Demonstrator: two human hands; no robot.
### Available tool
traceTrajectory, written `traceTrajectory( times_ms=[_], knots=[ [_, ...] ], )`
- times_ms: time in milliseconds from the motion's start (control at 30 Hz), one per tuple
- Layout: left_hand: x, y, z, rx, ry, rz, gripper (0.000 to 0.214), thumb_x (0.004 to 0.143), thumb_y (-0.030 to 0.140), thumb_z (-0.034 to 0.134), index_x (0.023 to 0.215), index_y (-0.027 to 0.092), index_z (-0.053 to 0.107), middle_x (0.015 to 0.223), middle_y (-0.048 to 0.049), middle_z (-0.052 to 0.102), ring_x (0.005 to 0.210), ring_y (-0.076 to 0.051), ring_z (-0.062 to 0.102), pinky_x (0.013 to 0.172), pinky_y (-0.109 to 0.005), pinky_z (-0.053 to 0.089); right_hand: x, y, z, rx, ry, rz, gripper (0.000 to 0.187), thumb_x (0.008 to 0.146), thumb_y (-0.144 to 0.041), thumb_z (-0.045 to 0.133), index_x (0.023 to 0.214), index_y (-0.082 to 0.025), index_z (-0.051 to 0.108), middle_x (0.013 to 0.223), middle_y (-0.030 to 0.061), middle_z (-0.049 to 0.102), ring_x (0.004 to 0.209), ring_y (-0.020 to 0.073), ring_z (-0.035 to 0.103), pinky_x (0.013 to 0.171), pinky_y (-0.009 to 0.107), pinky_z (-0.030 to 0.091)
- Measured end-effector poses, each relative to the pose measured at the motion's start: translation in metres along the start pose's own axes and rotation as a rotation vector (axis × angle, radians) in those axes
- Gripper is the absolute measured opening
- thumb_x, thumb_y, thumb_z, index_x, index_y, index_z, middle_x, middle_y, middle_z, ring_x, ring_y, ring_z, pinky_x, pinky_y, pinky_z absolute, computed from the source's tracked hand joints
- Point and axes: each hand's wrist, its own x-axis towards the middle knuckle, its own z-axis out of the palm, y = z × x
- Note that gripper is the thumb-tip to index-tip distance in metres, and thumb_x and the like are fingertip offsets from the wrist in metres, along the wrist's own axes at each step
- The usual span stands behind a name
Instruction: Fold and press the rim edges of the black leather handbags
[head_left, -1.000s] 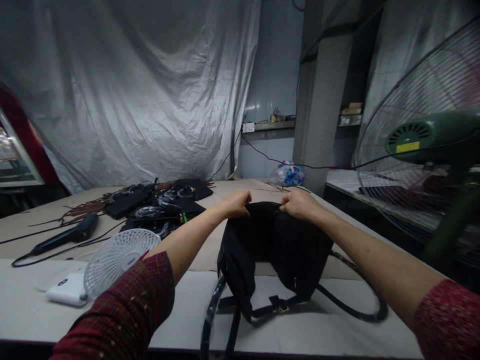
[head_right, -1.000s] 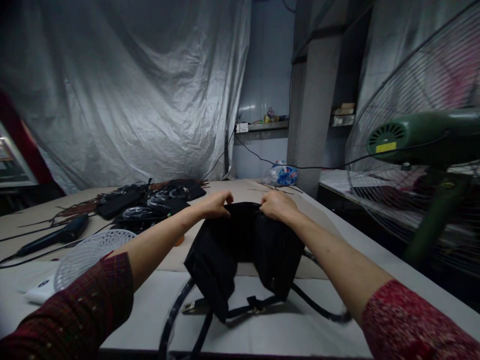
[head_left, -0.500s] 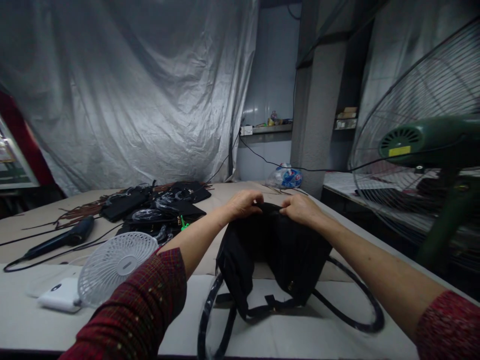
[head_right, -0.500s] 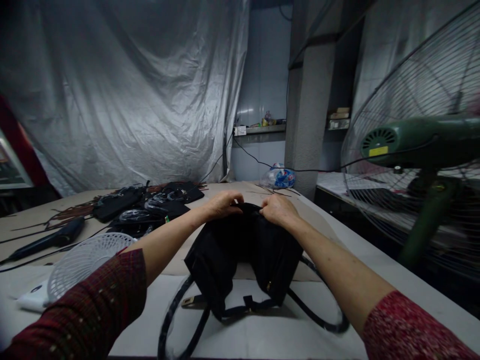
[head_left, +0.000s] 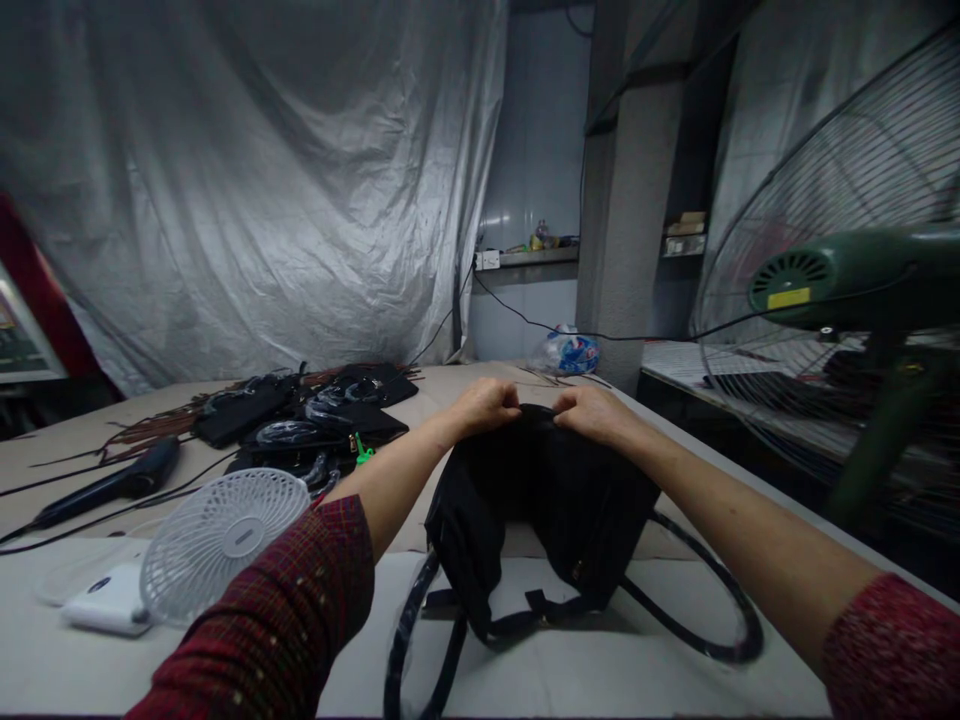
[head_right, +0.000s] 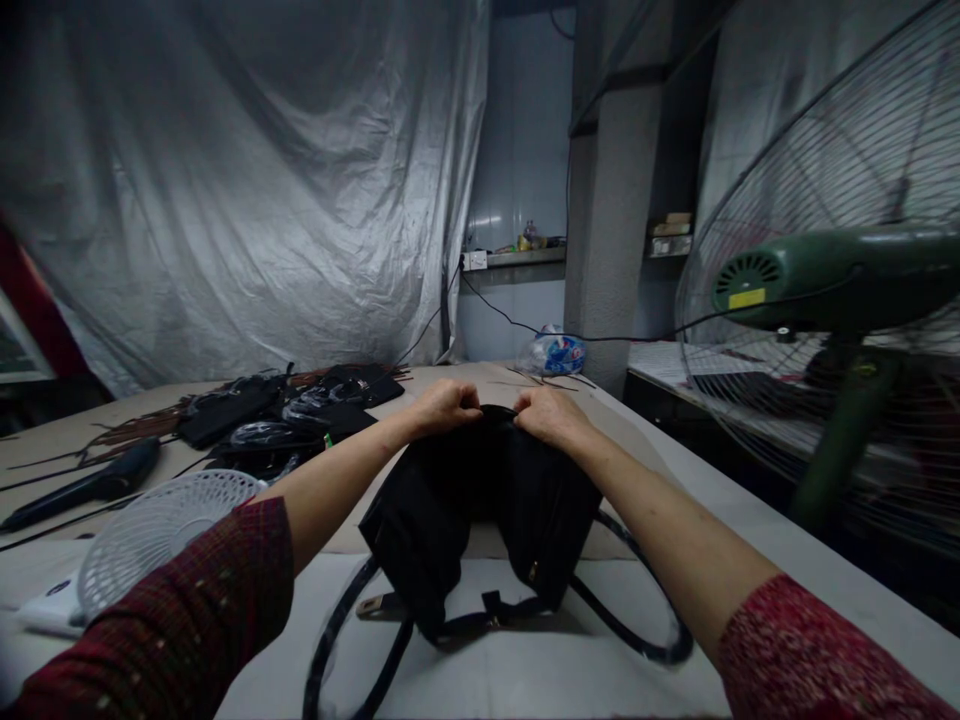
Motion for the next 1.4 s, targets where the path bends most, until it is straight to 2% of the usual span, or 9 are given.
traceTrajectory(
  times_ms=[100,400,533,667,800,933,1200,1333,1400],
  knots=[
    [-0.001,0.002,0.000,0.009,-0.005,-0.006,0.015,0.076,0.026,0.064,0.085,0.017,0.071,0.074,-0.0009,0.068,0.068,-0.013,0.058,0.062,-0.021,0.040,0.006,-0.004,0.002,0.042,-0.023,-0.009,0.024,0.073,-0.030,0.063,0.093,-0.024,0.074,0.074,-0.0014,0.069,0.067,0.0143,0.060,0.057,0.024,0.039],
    [-0.002,0.003,-0.002,0.014,-0.019,-0.044,0.014,0.076,0.027,0.064,0.082,0.017,0.070,0.074,-0.0016,0.068,0.070,-0.014,0.059,0.063,-0.022,0.041,0.012,-0.014,0.006,-0.020,-0.015,-0.056,0.018,0.073,-0.030,0.062,0.083,-0.023,0.075,0.065,0.0001,0.067,0.065,0.0147,0.059,0.056,0.024,0.036],
    [-0.003,0.001,-0.003,-0.004,-0.008,-0.057,0.016,0.076,0.029,0.066,0.085,0.017,0.069,0.078,-0.0031,0.068,0.072,-0.016,0.059,0.066,-0.023,0.043,0.010,-0.017,0.007,-0.065,0.014,-0.085,0.021,0.072,-0.029,0.058,0.082,-0.023,0.075,0.070,0.0020,0.069,0.069,0.0167,0.061,0.056,0.025,0.036],
    [-0.004,-0.006,-0.003,-0.086,-0.025,-0.094,0.034,0.070,0.032,0.073,0.099,0.016,0.067,0.085,-0.0029,0.070,0.077,-0.016,0.061,0.067,-0.023,0.045,0.010,-0.016,0.008,-0.094,0.041,-0.102,0.023,0.071,-0.028,0.055,0.080,-0.021,0.075,0.074,0.0041,0.070,0.073,0.0184,0.062,0.057,0.026,0.036],
    [-0.007,-0.016,-0.001,-0.197,-0.103,-0.135,0.024,0.068,0.026,0.073,0.089,0.015,0.072,0.077,-0.0013,0.070,0.073,-0.015,0.062,0.065,-0.022,0.046,0.012,-0.015,0.010,-0.085,0.036,-0.142,0.022,0.074,-0.030,0.056,0.084,-0.022,0.074,0.078,0.0030,0.071,0.076,0.0175,0.062,0.059,0.025,0.038],
    [-0.009,-0.021,0.001,-0.224,-0.095,-0.159,0.024,0.067,0.027,0.073,0.087,0.013,0.073,0.074,-0.0011,0.069,0.070,-0.014,0.060,0.065,-0.022,0.045,0.015,-0.019,0.013,-0.079,0.012,-0.216,0.021,0.078,-0.034,0.058,0.090,-0.027,0.073,0.085,-0.0007,0.072,0.080,0.0149,0.062,0.062,0.023,0.039],
    [-0.010,-0.021,0.003,-0.255,-0.065,-0.196,0.021,0.070,0.029,0.070,0.085,0.015,0.074,0.069,-0.0001,0.066,0.068,-0.013,0.057,0.065,-0.022,0.045,0.013,-0.026,0.017,-0.150,0.062,-0.247,0.020,0.078,-0.033,0.057,0.085,-0.025,0.074,0.085,0.0044,0.072,0.085,0.0204,0.062,0.065,0.027,0.038],
    [-0.011,-0.022,0.003,-0.274,-0.061,-0.205,0.021,0.069,0.028,0.070,0.085,0.015,0.073,0.068,0.0004,0.065,0.067,-0.013,0.057,0.064,-0.022,0.045,0.012,-0.027,0.017,-0.128,0.031,-0.329,0.025,0.082,-0.036,0.055,0.101,-0.030,0.071,0.095,-0.0005,0.072,0.089,0.0165,0.062,0.071,0.025,0.040],
    [-0.012,-0.023,0.002,-0.289,-0.072,-0.203,0.022,0.068,0.029,0.071,0.085,0.015,0.073,0.070,0.0004,0.066,0.068,-0.014,0.057,0.064,-0.022,0.045,0.013,-0.029,0.018,-0.125,0.016,-0.346,0.025,0.082,-0.038,0.055,0.101,-0.033,0.071,0.095,-0.0025,0.072,0.089,0.0156,0.062,0.072,0.024,0.040]
  ],
)
